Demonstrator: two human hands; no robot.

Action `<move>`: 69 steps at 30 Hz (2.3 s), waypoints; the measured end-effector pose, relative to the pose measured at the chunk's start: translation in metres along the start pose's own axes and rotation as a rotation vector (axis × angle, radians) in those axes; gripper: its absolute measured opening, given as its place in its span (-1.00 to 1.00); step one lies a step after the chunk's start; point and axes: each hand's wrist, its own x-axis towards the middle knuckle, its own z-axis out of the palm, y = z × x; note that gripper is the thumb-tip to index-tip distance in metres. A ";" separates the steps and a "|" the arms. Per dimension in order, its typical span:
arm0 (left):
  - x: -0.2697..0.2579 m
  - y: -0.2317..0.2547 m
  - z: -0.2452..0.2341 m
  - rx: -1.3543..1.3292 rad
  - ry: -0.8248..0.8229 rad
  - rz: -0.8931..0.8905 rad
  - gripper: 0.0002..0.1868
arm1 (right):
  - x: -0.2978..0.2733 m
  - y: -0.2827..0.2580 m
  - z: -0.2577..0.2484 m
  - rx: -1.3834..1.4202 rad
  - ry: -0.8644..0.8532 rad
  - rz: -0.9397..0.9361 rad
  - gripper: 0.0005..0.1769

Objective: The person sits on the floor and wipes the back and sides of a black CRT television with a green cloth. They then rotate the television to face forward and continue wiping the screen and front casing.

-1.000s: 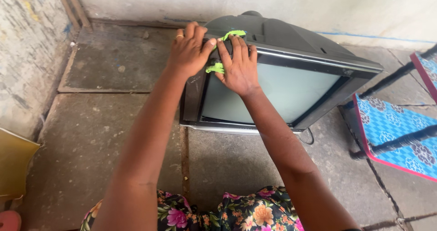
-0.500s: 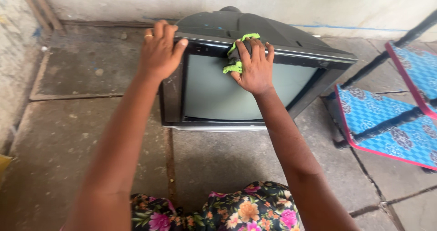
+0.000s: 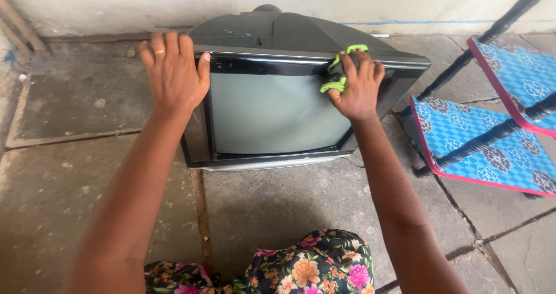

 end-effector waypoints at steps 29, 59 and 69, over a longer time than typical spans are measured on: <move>0.056 -0.028 0.046 -0.090 -0.150 0.214 -0.64 | -0.050 0.092 0.051 0.252 0.269 0.978 -0.04; 0.058 -0.018 0.021 -0.029 -0.036 0.226 -0.62 | -0.262 0.027 0.201 0.620 0.046 1.417 0.08; 0.057 -0.012 0.013 -0.099 -0.013 0.156 -0.71 | -0.236 -0.066 0.214 0.836 0.103 1.627 0.01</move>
